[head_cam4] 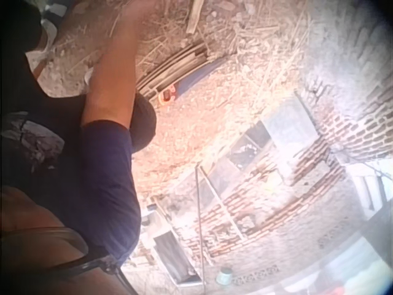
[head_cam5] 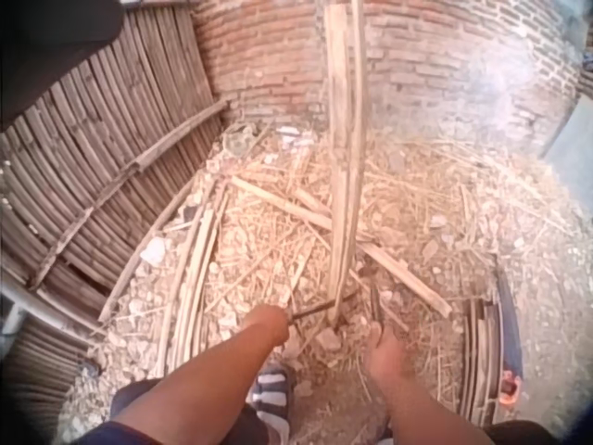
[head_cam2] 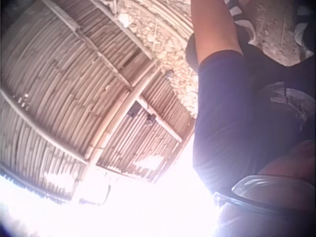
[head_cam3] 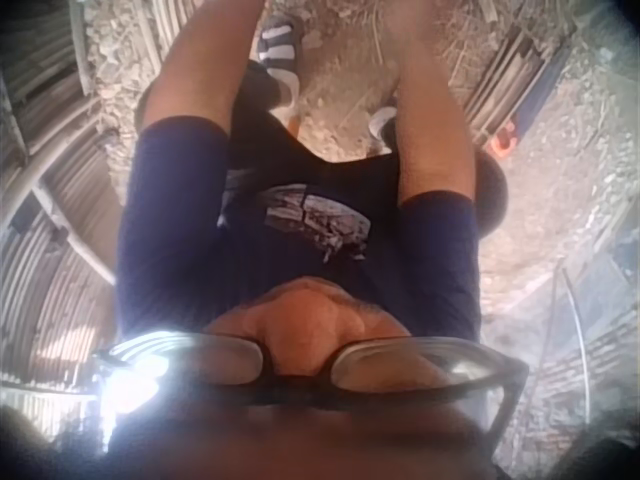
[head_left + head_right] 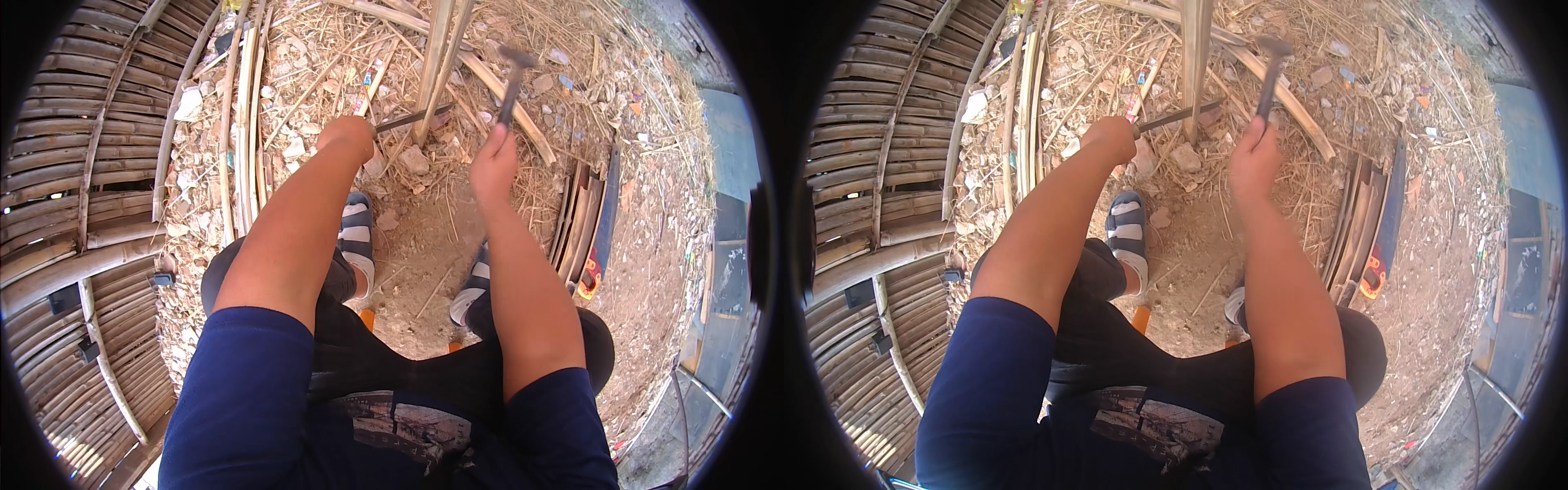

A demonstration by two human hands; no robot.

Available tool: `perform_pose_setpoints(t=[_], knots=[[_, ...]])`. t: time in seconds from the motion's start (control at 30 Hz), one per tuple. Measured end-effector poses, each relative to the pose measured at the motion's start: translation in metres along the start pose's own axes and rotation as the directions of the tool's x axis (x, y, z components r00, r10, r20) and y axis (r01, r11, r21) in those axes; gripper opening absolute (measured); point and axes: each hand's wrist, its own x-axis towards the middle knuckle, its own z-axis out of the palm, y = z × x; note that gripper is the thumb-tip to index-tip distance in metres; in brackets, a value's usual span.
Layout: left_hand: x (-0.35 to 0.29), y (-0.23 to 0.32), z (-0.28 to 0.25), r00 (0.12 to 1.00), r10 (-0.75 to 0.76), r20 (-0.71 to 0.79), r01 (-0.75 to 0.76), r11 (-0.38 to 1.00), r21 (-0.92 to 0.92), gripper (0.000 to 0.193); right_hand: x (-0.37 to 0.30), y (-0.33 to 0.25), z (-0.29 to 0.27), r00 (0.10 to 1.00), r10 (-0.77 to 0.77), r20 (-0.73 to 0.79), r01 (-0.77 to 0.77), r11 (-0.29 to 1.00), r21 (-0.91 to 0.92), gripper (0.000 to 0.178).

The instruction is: The person uses a machete and a hammer to split a length of bamboo into smaller strips while working on the ground.

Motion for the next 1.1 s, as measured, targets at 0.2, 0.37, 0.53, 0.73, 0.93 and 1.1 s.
perform_pose_setpoints(t=[0.2, 0.37, 0.53, 0.73, 0.93, 1.1], knots=[[0.008, -0.004, 0.008, 1.0, 0.004, -0.02, -0.003, 1.0, 0.026, 0.039, -0.012, 0.036, 0.016, 0.962, 0.109, 0.249, -0.026, 0.949, -0.315, 0.06], [0.006, -0.006, 0.008, 0.999, -0.005, -0.037, 0.005, 1.0, -0.02, 0.033, 0.023, -0.011, -0.004, 0.984, 0.141, 0.111, -0.144, 0.989, 0.018, 0.061], [0.004, -0.011, 0.008, 0.999, -0.037, -0.036, 0.034, 0.997, -0.064, 0.031, 0.014, -0.034, -0.008, 0.998, 0.059, 0.032, -0.062, 0.994, 0.088, 0.059], [0.012, -0.006, 0.012, 0.999, -0.016, -0.037, 0.015, 1.0, -0.027, 0.034, -0.007, 0.019, 0.017, 0.916, 0.156, 0.369, -0.013, 0.932, -0.363, 0.06], [0.015, -0.018, 0.019, 0.999, -0.02, -0.04, 0.019, 0.999, -0.036, 0.038, 0.019, -0.049, -0.011, 0.973, 0.122, 0.198, -0.147, 0.982, 0.115, 0.055], [0.008, -0.011, 0.013, 1.0, -0.018, -0.021, 0.017, 0.998, -0.053, 0.038, 0.011, -0.045, -0.01, 0.993, -0.06, -0.1, 0.082, 0.968, 0.238, 0.055]])
